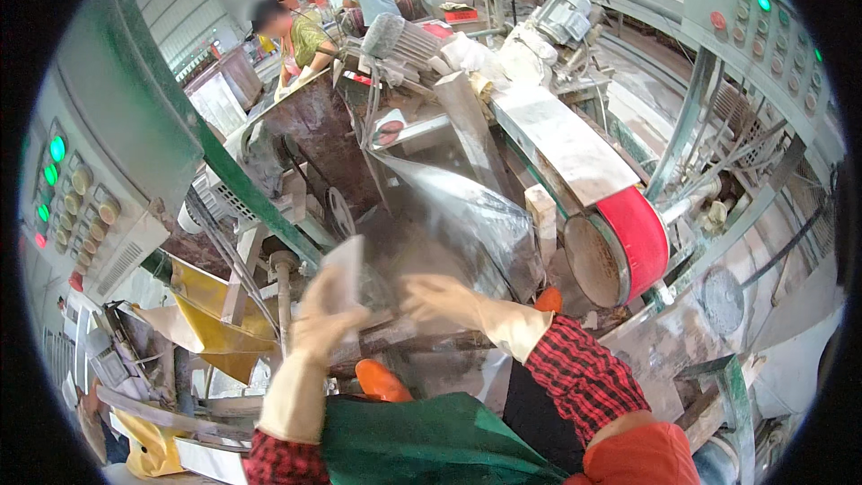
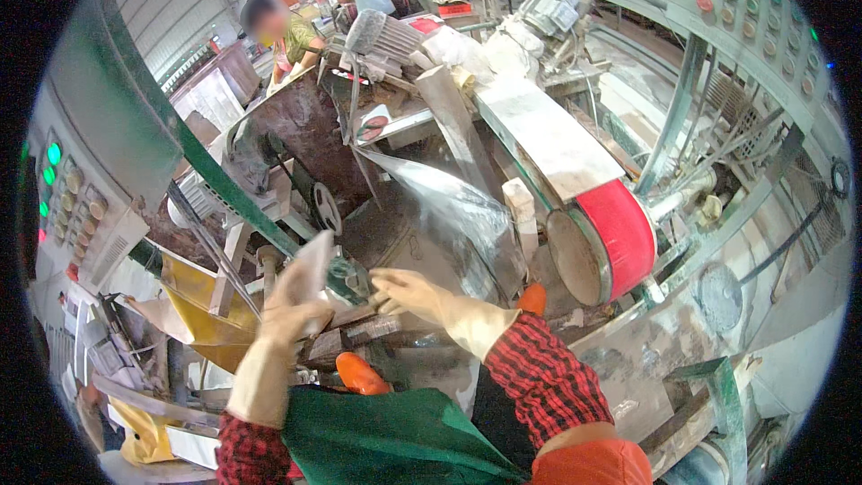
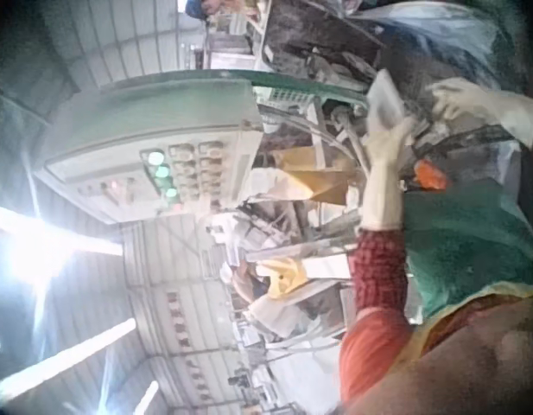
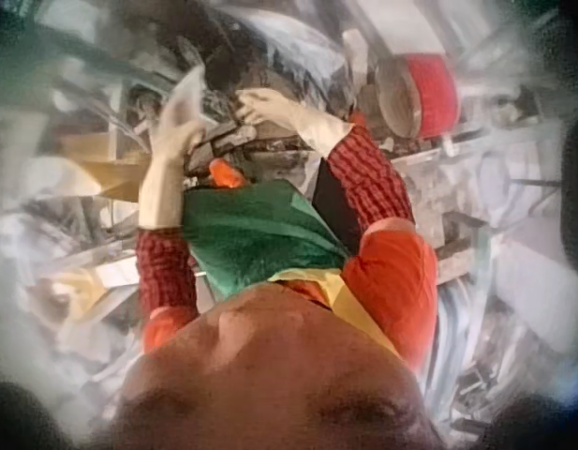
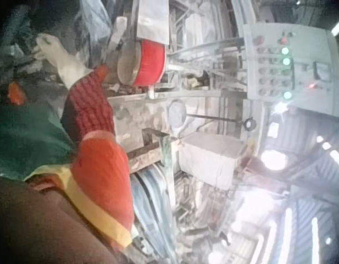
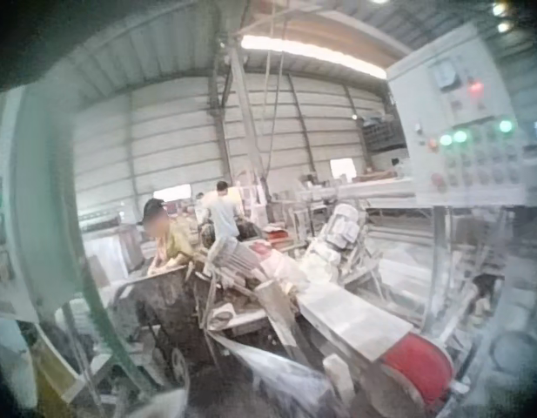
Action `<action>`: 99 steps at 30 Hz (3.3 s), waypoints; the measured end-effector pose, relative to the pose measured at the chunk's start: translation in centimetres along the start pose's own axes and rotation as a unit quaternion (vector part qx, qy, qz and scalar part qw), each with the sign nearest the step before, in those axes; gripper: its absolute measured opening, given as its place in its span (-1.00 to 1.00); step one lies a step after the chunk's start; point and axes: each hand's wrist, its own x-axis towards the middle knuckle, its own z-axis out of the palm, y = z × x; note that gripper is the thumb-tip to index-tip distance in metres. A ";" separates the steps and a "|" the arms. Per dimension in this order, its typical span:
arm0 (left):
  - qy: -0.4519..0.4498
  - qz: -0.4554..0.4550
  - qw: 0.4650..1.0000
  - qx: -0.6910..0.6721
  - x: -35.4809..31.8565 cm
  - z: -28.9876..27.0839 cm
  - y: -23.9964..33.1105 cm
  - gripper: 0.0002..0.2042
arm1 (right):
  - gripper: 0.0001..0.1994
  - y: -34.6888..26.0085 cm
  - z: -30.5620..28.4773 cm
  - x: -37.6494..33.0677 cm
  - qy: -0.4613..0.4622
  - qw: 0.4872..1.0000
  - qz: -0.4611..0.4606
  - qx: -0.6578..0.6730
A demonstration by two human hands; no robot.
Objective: The person operates a grinding or polishing machine, repeatedly feeding rectangular white sheets into a rotating red wheel. They hold the sheets with gloved hands, move them back and forth against the wheel, and occasionally inspect the edges before continuing the process.
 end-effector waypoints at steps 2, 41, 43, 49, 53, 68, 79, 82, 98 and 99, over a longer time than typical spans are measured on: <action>-0.039 0.116 0.976 0.179 1.3 4.1 -0.5 -0.02 | -0.52 -0.1 1.2 0.3 0.042 0.995 -0.038 0.076; -0.025 -0.023 0.982 -0.184 3.8 5.4 -5.2 -0.54 | -0.37 -2.1 0.3 -2.4 0.008 0.999 -0.046 0.011; -0.099 -0.031 0.979 -0.175 2.7 6.1 -2.4 -0.49 | -0.38 -1.0 -0.8 -2.1 0.005 0.996 -0.089 -0.001; -0.163 -0.044 0.965 -0.202 3.6 5.0 -3.2 -0.45 | -0.40 -3.5 -0.1 -3.7 -0.039 0.993 -0.084 0.071; -0.007 -0.048 0.975 -0.217 5.0 4.1 -2.8 -0.49 | -0.42 -3.8 0.4 -4.4 -0.085 0.993 -0.071 0.046; -0.287 -0.030 0.955 -0.067 2.1 6.4 -2.2 -0.18 | -0.47 -1.3 -5.6 -0.2 0.277 0.922 -0.263 0.070; -0.042 -0.070 0.982 -0.169 4.1 3.3 -3.1 -0.32 | -0.66 -4.8 -27.0 -13.1 0.640 0.728 -0.247 -0.004; -0.049 -0.069 0.985 -0.151 4.2 3.0 -2.8 -0.34 | -0.64 -4.2 -28.9 -13.9 0.655 0.724 -0.215 0.022; -0.084 -0.077 0.988 -0.103 3.3 4.7 -0.9 -0.35 | -0.72 -4.8 -33.5 -14.4 0.508 0.719 0.297 -0.370; -0.079 -0.072 0.988 -0.108 3.3 4.5 -1.0 -0.35 | -0.69 -5.2 -33.1 -13.9 0.509 0.698 0.293 -0.410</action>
